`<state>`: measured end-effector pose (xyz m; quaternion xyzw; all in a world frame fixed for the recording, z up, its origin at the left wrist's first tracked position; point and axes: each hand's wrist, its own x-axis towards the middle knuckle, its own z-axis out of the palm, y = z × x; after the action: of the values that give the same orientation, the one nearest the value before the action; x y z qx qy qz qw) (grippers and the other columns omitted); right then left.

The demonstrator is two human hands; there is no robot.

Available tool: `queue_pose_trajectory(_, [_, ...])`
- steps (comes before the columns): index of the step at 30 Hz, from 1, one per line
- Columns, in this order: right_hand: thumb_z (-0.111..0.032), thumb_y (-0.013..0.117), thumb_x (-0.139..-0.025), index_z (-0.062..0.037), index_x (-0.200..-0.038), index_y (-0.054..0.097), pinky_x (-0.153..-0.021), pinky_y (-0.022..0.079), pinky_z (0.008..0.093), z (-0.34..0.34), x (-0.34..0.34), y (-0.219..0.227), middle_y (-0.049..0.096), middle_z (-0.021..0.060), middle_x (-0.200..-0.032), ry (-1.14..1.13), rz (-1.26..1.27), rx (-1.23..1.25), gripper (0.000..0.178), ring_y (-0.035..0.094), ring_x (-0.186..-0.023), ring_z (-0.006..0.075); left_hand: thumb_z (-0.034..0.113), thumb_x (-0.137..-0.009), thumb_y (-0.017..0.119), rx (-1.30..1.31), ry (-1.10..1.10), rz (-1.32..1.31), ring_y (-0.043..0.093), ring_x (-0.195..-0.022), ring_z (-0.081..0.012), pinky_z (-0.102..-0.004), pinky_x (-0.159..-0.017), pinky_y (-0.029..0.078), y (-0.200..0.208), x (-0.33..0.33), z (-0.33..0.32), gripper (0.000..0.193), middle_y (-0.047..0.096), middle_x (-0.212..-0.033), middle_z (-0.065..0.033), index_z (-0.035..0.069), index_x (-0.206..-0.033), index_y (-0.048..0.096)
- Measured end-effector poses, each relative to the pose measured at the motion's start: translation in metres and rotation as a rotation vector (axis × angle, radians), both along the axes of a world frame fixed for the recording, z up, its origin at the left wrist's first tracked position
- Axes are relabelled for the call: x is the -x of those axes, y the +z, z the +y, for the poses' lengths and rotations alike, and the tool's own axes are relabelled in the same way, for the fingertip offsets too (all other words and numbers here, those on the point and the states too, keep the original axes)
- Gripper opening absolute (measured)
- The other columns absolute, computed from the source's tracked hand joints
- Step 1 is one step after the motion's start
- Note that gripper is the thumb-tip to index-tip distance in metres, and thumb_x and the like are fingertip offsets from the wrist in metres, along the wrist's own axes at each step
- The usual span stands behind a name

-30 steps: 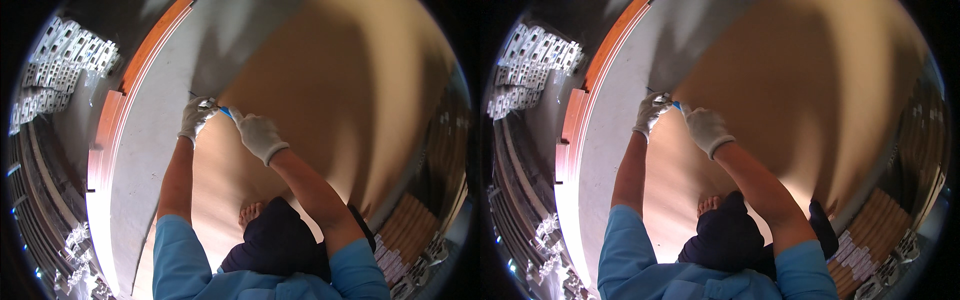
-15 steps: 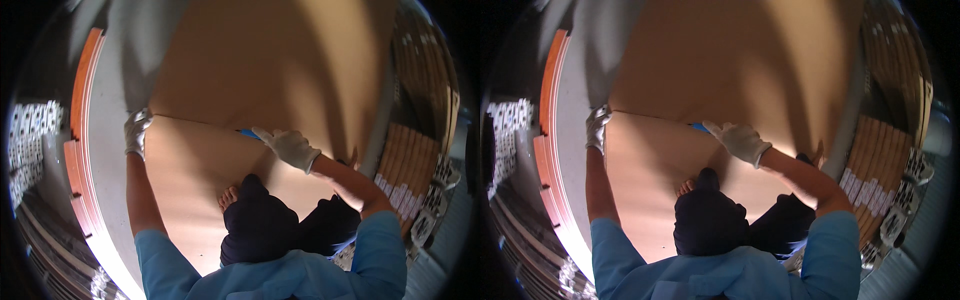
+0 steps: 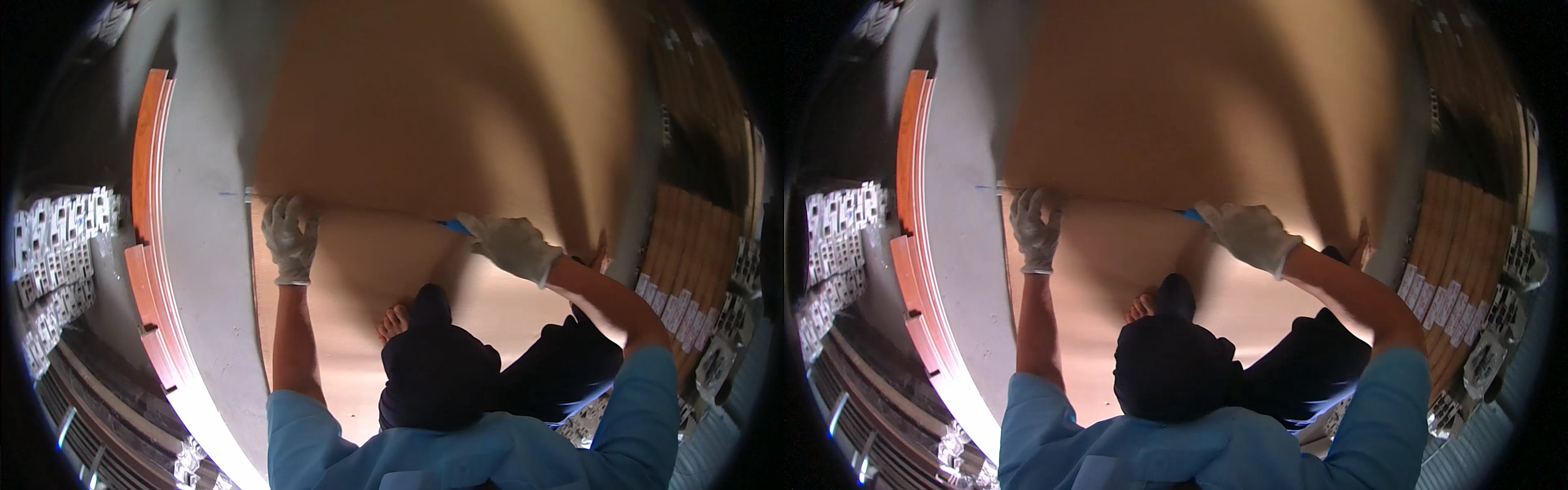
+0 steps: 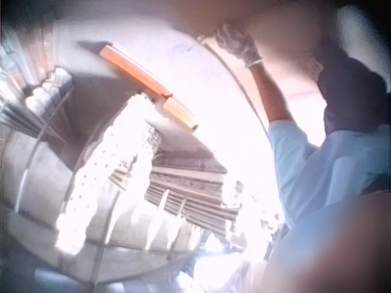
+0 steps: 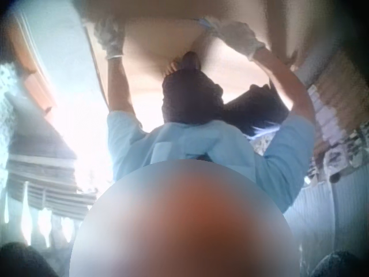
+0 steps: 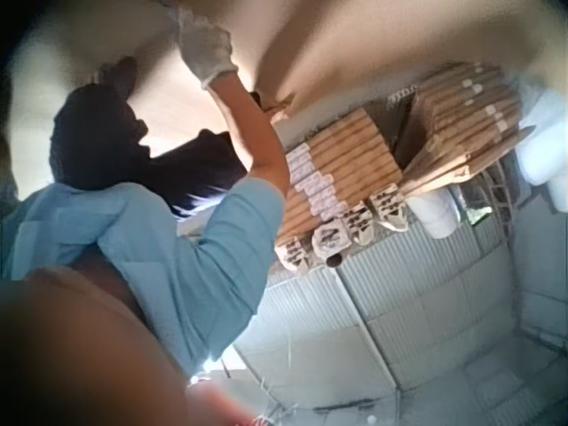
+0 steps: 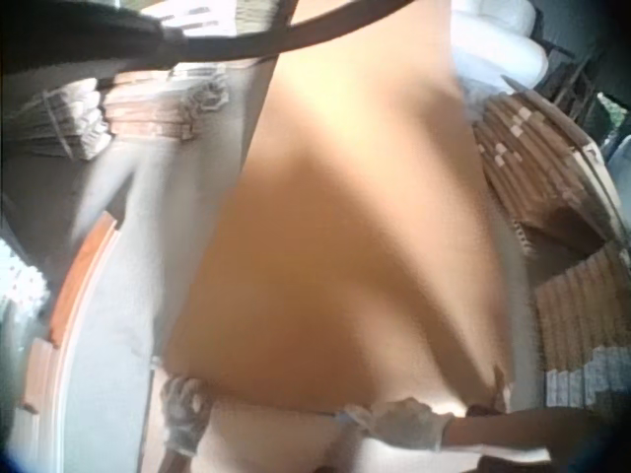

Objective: The person puts on gloves, then uses a utility knife to cut a large sheet of cardboard on the floor into smaller pieces. They repeatedly position, cut, and separate the cardboard sections.

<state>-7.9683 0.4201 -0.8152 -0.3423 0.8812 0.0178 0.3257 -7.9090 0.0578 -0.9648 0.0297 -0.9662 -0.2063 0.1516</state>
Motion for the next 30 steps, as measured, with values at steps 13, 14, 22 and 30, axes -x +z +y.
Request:
queue_pose_trajectory(13, [-0.029,0.05,-0.098,-0.0106,-0.137,0.043,-0.061,0.057,0.0387,-0.126,0.025,-0.044,0.066,0.0178,-0.09,-0.033,-0.045,0.316,0.044,0.069,-0.073,0.0292,0.029,-0.062,0.083,0.178,-0.083,-0.251,0.049,-0.112,-0.0318,-0.0472,-0.086,0.041,0.027,0.019,-0.009,0.047,0.059,-0.107,-0.0059,0.015,-0.101,0.061])
queue_pose_trajectory(14, [-0.029,0.05,-0.098,-0.0102,-0.138,0.044,-0.061,0.057,0.0382,-0.13,0.025,-0.046,0.066,0.0175,-0.089,-0.03,-0.048,0.32,0.045,0.069,-0.072,0.0288,0.029,-0.062,0.083,0.174,-0.075,-0.262,0.049,-0.112,-0.0314,-0.047,-0.086,0.041,0.026,0.019,-0.009,0.046,0.059,-0.106,-0.0055,0.015,-0.1,0.06])
queue_pose_trajectory(22, [-0.022,0.052,-0.096,-0.0085,-0.138,0.043,-0.058,0.057,0.0354,-0.146,0.023,-0.056,0.065,0.0153,-0.085,0.053,0.027,0.206,0.046,0.069,-0.07,0.0257,0.025,-0.062,0.084,0.089,-0.067,-0.194,0.05,-0.113,-0.0313,-0.0481,-0.091,0.04,0.027,0.017,-0.009,0.048,0.06,-0.11,-0.0052,0.014,-0.103,0.061])
queue_pose_trajectory(30, [-0.02,0.053,-0.095,-0.0095,-0.137,0.043,-0.054,0.057,0.0368,-0.097,0.019,-0.048,0.065,0.0146,-0.08,0.069,0.023,0.14,0.045,0.068,-0.064,0.0262,0.027,-0.066,0.083,0.057,-0.078,-0.194,0.051,-0.114,-0.0336,-0.0487,-0.096,0.041,0.027,0.013,-0.009,0.049,0.06,-0.114,-0.0085,0.012,-0.107,0.062])
